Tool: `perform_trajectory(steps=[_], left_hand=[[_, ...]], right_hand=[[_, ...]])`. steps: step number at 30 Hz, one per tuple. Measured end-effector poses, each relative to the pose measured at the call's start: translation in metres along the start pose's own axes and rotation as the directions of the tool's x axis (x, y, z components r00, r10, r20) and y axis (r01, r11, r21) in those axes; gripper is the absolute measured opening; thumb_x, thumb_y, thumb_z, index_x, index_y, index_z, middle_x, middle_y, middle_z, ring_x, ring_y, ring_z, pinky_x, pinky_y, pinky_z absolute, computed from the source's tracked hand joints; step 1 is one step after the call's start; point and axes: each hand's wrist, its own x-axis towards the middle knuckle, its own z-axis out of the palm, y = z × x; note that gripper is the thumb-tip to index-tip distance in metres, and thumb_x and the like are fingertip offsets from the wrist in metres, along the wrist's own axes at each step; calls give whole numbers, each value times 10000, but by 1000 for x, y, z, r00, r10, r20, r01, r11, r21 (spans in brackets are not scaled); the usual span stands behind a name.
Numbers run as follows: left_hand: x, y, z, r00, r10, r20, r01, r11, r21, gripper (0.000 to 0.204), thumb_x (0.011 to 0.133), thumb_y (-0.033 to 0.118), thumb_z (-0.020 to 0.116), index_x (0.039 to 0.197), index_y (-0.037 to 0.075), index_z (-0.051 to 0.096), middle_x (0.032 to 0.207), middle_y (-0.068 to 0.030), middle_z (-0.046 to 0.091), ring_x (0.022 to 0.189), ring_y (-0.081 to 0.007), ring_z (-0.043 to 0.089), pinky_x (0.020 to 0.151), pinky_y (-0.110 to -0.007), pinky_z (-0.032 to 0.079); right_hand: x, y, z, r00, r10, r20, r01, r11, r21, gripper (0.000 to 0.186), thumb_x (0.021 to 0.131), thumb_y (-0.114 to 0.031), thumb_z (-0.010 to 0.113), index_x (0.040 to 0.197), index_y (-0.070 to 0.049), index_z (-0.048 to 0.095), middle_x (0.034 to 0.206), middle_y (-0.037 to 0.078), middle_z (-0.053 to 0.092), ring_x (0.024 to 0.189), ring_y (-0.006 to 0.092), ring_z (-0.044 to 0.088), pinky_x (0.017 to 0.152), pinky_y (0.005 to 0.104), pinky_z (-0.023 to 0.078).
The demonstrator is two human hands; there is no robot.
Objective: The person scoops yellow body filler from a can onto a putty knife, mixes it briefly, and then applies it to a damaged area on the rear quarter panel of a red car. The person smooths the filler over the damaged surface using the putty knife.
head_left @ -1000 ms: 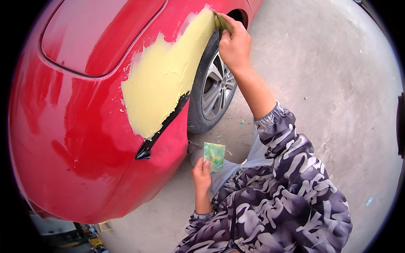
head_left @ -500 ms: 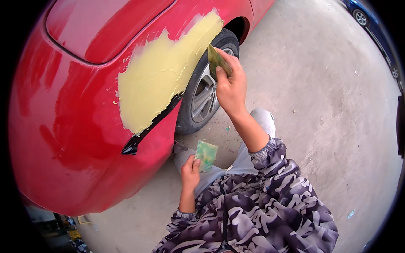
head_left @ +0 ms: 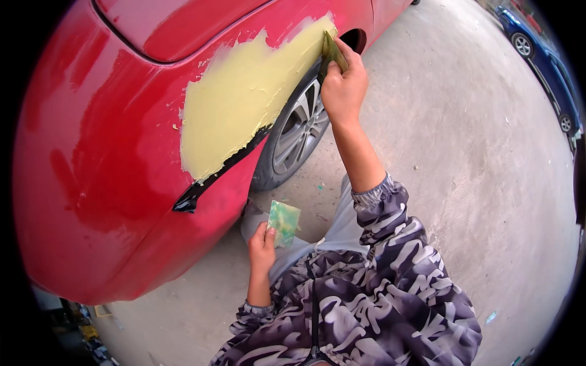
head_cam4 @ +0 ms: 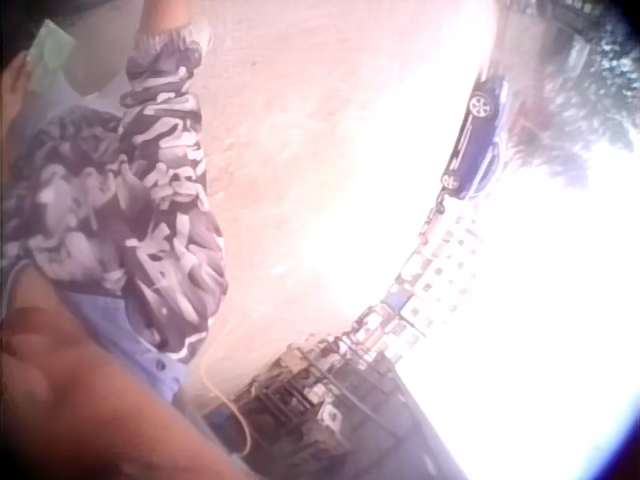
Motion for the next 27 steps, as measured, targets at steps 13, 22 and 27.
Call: perform_trajectory(steps=[13, 22, 27], left_hand=[[-1, -1, 2, 996, -72, 46, 69, 996, 53, 161, 958, 148, 532, 973, -2, 586, 676, -58, 529, 640, -90, 469, 592, -274, 414], [-3, -1, -8, 999, -33, -2, 33, 999, 42, 164, 965, 137, 527, 997, -6, 600, 744, -41, 582, 704, -75, 492, 651, -248, 430], [-7, 7, -9, 999, 10, -45, -11, 1000, -10, 172, 966, 139, 525, 1001, -11, 601, 742, -44, 587, 709, -75, 500, 645, -254, 433]], right_hand=[[-120, -61, -20, 904, -234, 357, 206, 972, 117, 456, 772, 171, 490, 1152, -27, 648, 1055, 143, 597, 907, 247, 628, 770, 303, 489], [9, 15, -32, 934, 298, 199, -352, 865, 358, 376, 812, 56, 498, 1169, 38, 616, 1055, 151, 685, 997, 217, 641, 905, 315, 470], [31, 9, -21, 965, 211, 157, -231, 965, 122, 389, 813, 46, 489, 1175, 11, 626, 1080, 164, 675, 973, 264, 646, 892, 335, 476]])
